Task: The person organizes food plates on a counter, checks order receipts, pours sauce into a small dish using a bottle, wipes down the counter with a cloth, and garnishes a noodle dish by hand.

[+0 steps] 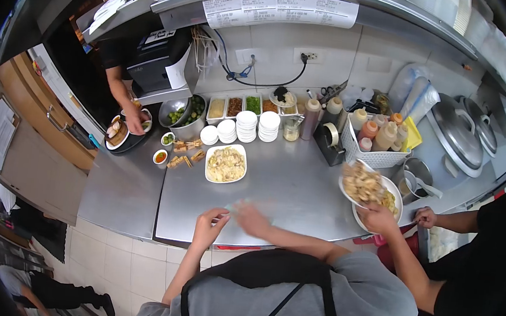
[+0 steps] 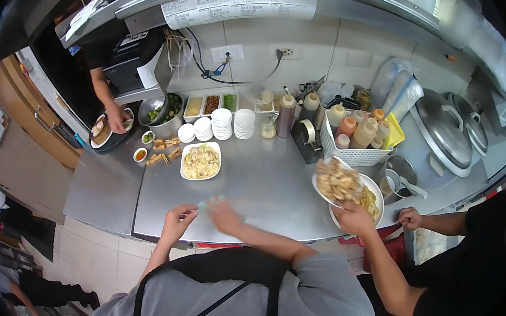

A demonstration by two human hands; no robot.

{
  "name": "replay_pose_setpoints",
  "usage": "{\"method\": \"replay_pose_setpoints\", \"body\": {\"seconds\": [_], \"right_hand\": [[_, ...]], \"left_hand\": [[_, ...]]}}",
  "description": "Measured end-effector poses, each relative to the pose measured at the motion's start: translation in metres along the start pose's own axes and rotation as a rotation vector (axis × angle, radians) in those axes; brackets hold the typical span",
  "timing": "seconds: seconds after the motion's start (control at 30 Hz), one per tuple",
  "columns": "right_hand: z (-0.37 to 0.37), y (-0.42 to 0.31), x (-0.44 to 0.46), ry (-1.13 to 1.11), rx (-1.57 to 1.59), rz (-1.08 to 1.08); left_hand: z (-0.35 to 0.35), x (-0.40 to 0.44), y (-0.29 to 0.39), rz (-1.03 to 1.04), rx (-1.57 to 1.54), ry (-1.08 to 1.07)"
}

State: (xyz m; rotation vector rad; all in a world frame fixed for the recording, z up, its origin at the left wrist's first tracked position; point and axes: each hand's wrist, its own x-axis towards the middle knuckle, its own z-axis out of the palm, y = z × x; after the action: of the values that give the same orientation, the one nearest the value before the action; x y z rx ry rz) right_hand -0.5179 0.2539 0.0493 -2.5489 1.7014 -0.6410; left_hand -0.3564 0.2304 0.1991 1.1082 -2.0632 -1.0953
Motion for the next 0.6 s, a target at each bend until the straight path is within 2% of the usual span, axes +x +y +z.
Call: {"method": "replay_pose_setpoints", "body": {"seconds": [0.13,0.17,0.23,0.4,0.5,0.6], "right_hand": [[0.002,-0.017,-0.011,-0.008,0.195,-0.261],[-0.003,-0.013,-0.014,-0.014,0.196,-0.252],[-0.018,0.001,-0.03,-0.176,0.164,-0.16],[-0.06,0.023,-0.101,-0.055,0.047,0.114],[-0.081,0.033,-0.152,-0.056,0.019,0.254],[-0.095,0.036,-0.201,0.086,0.052,0.379]], "left_hand": [[0.016,0.019,0.008,0.081,-0.035,-0.089],[0.021,0.024,0.008,0.121,-0.024,-0.107],[0.03,0.033,0.009,0.149,-0.014,-0.14],[0.051,0.059,-0.002,0.124,-0.059,-0.232],[0.074,0.077,-0.027,0.13,-0.059,-0.272],[0.104,0.098,-0.049,0.14,0.048,-0.329]]}}
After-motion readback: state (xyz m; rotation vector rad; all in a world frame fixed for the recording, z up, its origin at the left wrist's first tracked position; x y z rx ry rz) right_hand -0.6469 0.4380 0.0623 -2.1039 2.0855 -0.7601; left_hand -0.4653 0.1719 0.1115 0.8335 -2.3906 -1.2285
